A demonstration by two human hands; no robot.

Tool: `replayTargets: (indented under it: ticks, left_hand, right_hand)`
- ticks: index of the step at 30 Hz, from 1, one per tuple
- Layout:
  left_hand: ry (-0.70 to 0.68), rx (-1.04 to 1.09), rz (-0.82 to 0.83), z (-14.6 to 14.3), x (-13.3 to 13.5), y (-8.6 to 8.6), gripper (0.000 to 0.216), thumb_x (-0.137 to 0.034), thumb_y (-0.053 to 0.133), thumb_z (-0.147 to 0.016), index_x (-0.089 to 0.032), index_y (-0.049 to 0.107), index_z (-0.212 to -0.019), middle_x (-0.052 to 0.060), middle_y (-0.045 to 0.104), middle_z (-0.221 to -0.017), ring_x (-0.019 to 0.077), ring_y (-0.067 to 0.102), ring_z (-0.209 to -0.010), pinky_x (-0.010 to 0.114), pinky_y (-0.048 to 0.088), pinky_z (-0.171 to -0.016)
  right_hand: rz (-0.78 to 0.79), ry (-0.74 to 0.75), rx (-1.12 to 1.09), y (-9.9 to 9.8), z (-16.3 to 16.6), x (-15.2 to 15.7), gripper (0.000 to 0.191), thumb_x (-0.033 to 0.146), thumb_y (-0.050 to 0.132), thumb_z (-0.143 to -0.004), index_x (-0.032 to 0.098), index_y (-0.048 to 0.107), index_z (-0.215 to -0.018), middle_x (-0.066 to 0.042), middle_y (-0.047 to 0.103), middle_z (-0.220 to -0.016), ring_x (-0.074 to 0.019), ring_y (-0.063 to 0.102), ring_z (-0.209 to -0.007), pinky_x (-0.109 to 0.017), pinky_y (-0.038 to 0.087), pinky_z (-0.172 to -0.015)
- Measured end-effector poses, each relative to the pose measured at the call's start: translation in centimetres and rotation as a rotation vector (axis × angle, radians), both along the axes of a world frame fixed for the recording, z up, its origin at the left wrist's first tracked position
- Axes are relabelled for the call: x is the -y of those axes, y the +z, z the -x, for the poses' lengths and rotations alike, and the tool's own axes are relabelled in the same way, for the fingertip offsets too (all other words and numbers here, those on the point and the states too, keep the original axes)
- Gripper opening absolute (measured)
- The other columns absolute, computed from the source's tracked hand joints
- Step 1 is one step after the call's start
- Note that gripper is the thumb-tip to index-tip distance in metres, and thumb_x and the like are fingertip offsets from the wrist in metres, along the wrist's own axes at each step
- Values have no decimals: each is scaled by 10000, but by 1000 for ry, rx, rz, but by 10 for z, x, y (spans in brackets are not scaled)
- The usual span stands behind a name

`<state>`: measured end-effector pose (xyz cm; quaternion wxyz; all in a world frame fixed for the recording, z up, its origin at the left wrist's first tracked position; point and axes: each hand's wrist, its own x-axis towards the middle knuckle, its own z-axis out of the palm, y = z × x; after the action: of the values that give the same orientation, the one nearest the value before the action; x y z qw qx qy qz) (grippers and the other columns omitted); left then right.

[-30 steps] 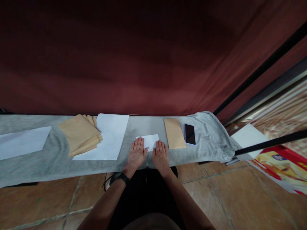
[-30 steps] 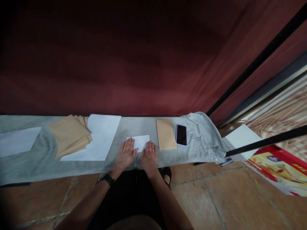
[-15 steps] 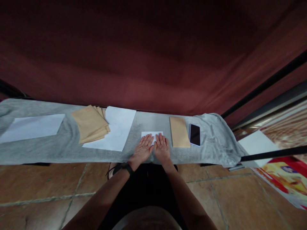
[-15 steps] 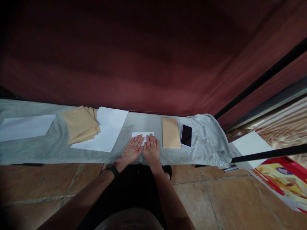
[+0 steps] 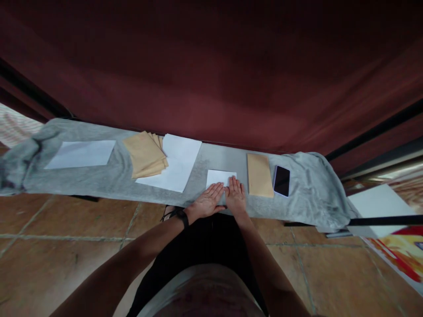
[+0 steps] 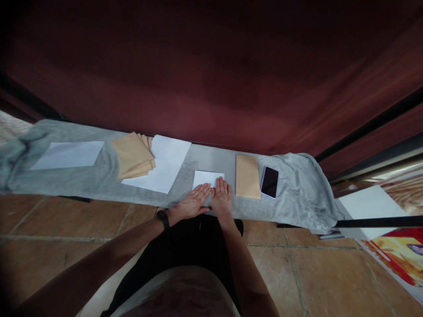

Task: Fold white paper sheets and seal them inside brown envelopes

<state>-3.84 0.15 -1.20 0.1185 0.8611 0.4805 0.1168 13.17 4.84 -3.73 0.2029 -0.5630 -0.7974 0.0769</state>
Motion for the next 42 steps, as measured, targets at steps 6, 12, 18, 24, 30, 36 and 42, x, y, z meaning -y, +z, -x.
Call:
replayTargets:
  ticks: [6,12,18,24,30,36,42]
  left_hand:
    - [-19,-59,-11,2,1,-8,815,-571,451,-974,-41,244,-1557,248,180,-1647,294,82,-1557,460,119,-1267]
    - [-32,-156,-48,2,1,-7,821,-605,370,-993,-34,206,-1560,257,161,-1647,300,85,-1555,464,132,-1264]
    - [-19,-153,-70,2,2,-7,803,-594,379,-991,-51,219,-1561,233,191,-1651,292,112,-1551,449,130,-1266]
    - [0,-131,-93,3,4,-7,765,-523,429,-988,-35,253,-1550,225,221,-1648,278,153,-1550,425,151,-1267]
    - [45,-130,-142,10,9,-6,736,-582,342,-1011,-88,279,-1553,203,244,-1648,275,182,-1544,440,197,-1254]
    - [97,-150,-172,17,16,-9,756,-586,357,-1007,-70,266,-1552,228,273,-1631,290,193,-1540,473,213,-1247]
    - [118,-184,-184,13,17,-11,789,-578,417,-989,-37,273,-1545,262,276,-1615,317,197,-1537,503,220,-1243]
  right_hand:
    - [-74,-77,14,-5,-8,10,590,337,320,-1043,37,333,-1551,-225,389,-1577,-318,384,-1450,-522,260,-1188]
    - [-121,-101,60,-6,-14,18,583,342,324,-1052,9,370,-1529,-239,422,-1553,-330,406,-1433,-522,293,-1180]
    - [-132,-62,26,0,-13,26,569,343,276,-1066,29,375,-1530,-219,410,-1567,-311,391,-1450,-519,303,-1179]
    - [-111,171,99,3,-5,35,550,358,239,-1084,61,444,-1499,-180,445,-1556,-271,401,-1450,-465,286,-1198]
    - [-156,113,107,-2,-14,38,581,397,311,-1072,56,373,-1538,-198,414,-1571,-290,393,-1453,-473,302,-1187]
    - [-184,59,114,-7,-17,40,598,409,332,-1068,36,368,-1534,-216,408,-1569,-298,397,-1445,-488,309,-1182]
    - [-197,53,137,-6,-15,40,596,402,320,-1066,32,373,-1531,-227,432,-1551,-299,408,-1436,-493,310,-1176]
